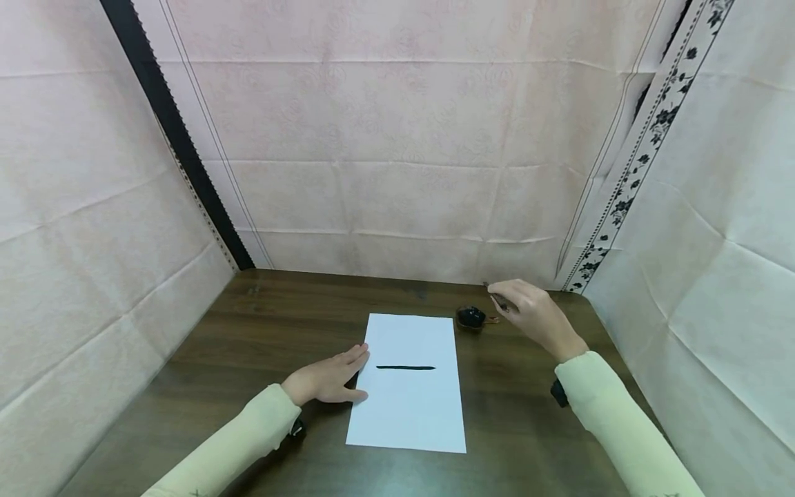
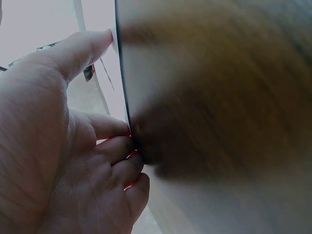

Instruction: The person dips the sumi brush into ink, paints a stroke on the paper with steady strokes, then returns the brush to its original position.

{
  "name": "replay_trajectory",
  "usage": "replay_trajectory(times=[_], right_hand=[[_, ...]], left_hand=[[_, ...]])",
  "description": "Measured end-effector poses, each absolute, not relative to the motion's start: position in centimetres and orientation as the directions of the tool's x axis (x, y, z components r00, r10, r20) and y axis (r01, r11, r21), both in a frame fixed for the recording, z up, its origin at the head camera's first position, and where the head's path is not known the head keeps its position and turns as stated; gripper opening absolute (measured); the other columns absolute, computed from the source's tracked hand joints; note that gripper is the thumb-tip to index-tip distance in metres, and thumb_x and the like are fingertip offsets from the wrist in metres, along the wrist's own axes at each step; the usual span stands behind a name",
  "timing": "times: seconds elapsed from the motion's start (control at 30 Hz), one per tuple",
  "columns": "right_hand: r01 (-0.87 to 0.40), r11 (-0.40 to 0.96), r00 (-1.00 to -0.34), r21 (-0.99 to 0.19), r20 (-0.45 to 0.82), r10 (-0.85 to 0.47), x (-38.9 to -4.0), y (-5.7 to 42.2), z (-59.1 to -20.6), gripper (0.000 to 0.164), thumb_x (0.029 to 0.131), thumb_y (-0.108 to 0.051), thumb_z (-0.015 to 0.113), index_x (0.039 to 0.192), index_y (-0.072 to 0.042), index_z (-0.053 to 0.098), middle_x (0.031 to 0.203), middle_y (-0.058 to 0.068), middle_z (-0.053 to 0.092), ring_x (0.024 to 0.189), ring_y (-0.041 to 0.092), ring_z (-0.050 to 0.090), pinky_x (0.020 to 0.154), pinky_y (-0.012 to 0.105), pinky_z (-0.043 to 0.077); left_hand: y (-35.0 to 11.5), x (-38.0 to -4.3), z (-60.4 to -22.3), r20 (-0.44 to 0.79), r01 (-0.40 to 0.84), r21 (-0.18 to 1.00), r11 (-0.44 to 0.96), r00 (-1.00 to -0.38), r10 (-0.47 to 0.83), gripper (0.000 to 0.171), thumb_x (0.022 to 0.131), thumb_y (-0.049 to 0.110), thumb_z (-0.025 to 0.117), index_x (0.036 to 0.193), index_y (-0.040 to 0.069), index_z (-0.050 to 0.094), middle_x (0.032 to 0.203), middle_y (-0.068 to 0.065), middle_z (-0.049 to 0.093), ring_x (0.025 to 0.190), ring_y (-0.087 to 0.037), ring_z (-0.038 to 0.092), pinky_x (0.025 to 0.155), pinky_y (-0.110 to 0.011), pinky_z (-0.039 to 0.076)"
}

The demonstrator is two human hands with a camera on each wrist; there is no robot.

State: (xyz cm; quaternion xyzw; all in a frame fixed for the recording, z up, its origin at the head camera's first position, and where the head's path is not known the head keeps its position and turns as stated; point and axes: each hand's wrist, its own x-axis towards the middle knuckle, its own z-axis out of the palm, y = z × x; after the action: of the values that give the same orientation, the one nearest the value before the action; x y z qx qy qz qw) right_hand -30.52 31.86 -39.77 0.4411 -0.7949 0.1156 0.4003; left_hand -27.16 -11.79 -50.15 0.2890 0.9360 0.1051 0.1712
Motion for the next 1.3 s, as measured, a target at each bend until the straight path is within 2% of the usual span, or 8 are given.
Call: replay_trajectory(times=[0.13, 0.2, 0.37, 0.47, 0.6, 0.77, 0.87, 1.3], right_hand=[[-0.765, 0.612, -0.326, 0.199, 0.700, -0.636, -30.8, 32.9, -41.1, 0.048, 0.113, -0.031, 0.041, 0.114, 0.000, 0.077, 0.107, 0.012, 0.078, 0.094, 0.025, 0.076, 0.081, 0.034, 0.062], [-0.767, 0.607, -0.335, 0.210, 0.676, -0.656, -31.0, 33.4, -41.8, 0.037, 0.112, -0.023, 0.049, 0.115, 0.002, 0.076, 0.109, 0.014, 0.078, 0.097, 0.028, 0.076, 0.079, 0.040, 0.062], [-0.784, 0.566, -0.312, 0.255, 0.626, -0.715, -31.6, 34.4, -43.7, 0.027, 0.109, -0.014, 0.056, 0.114, 0.003, 0.076, 0.113, 0.016, 0.078, 0.099, 0.030, 0.076, 0.077, 0.039, 0.062], [-0.796, 0.535, -0.285, 0.282, 0.605, -0.743, -31.9, 34.7, -44.6, 0.059, 0.115, -0.031, 0.029, 0.109, 0.002, 0.077, 0.110, 0.015, 0.078, 0.095, 0.028, 0.076, 0.073, 0.038, 0.063], [-0.799, 0.522, -0.292, 0.299, 0.566, -0.771, -31.8, 35.2, -46.0, 0.060, 0.115, -0.029, 0.025, 0.108, 0.001, 0.077, 0.111, 0.013, 0.078, 0.096, 0.028, 0.076, 0.074, 0.037, 0.063], [-0.787, 0.534, -0.333, 0.310, 0.514, -0.790, -31.6, 35.4, -47.9, 0.014, 0.097, 0.000, 0.071, 0.110, 0.002, 0.076, 0.113, 0.014, 0.079, 0.099, 0.028, 0.077, 0.077, 0.038, 0.064], [-0.784, 0.540, -0.358, 0.305, 0.489, -0.795, -31.5, 35.3, -48.8, 0.044, 0.068, 0.010, 0.088, 0.110, 0.001, 0.077, 0.113, 0.014, 0.079, 0.100, 0.028, 0.077, 0.079, 0.039, 0.065], [-0.754, 0.514, -0.361, 0.409, 0.395, -0.845, -31.4, 35.2, -50.7, 0.043, 0.065, 0.007, 0.089, 0.106, 0.000, 0.079, 0.110, 0.010, 0.080, 0.097, 0.023, 0.077, 0.080, 0.036, 0.065]], left_hand=[[-11.8, -27.1, -50.0, -0.262, 0.502, 0.304, 0.809, -0.773, 0.578, 0.093, 0.100, 0.054, 0.065, 0.167, 0.004, 0.026, 0.178, -0.010, 0.019, 0.166, -0.027, 0.020, 0.132, -0.046, 0.029], [-11.8, -27.1, -50.0, -0.265, 0.501, 0.306, 0.810, -0.772, 0.578, 0.093, 0.100, 0.055, 0.065, 0.167, 0.004, 0.025, 0.178, -0.010, 0.019, 0.166, -0.026, 0.020, 0.132, -0.046, 0.029], [-11.8, -27.2, -50.0, -0.263, 0.500, 0.302, 0.812, -0.775, 0.575, 0.093, 0.100, 0.055, 0.065, 0.167, 0.004, 0.026, 0.178, -0.010, 0.019, 0.166, -0.026, 0.020, 0.132, -0.046, 0.029], [-11.8, -27.3, -50.0, -0.263, 0.501, 0.297, 0.813, -0.775, 0.574, 0.093, 0.100, 0.055, 0.065, 0.167, 0.005, 0.026, 0.178, -0.010, 0.019, 0.166, -0.026, 0.020, 0.132, -0.047, 0.029], [-11.9, -27.4, -50.0, -0.269, 0.500, 0.299, 0.813, -0.773, 0.574, 0.092, 0.101, 0.055, 0.064, 0.168, 0.005, 0.025, 0.179, -0.010, 0.018, 0.166, -0.026, 0.019, 0.132, -0.047, 0.028], [-12.1, -27.4, -50.0, -0.275, 0.491, 0.292, 0.821, -0.779, 0.564, 0.092, 0.101, 0.055, 0.063, 0.168, 0.006, 0.024, 0.179, -0.009, 0.018, 0.166, -0.026, 0.019, 0.133, -0.047, 0.027], [-12.1, -27.4, -50.0, -0.276, 0.491, 0.289, 0.822, -0.779, 0.563, 0.092, 0.101, 0.055, 0.063, 0.168, 0.007, 0.024, 0.179, -0.009, 0.017, 0.166, -0.026, 0.019, 0.133, -0.047, 0.027], [-12.0, -27.4, -50.0, -0.284, 0.499, 0.303, 0.812, -0.766, 0.577, 0.093, 0.101, 0.056, 0.062, 0.168, 0.005, 0.022, 0.179, -0.010, 0.015, 0.167, -0.026, 0.017, 0.133, -0.047, 0.027]])
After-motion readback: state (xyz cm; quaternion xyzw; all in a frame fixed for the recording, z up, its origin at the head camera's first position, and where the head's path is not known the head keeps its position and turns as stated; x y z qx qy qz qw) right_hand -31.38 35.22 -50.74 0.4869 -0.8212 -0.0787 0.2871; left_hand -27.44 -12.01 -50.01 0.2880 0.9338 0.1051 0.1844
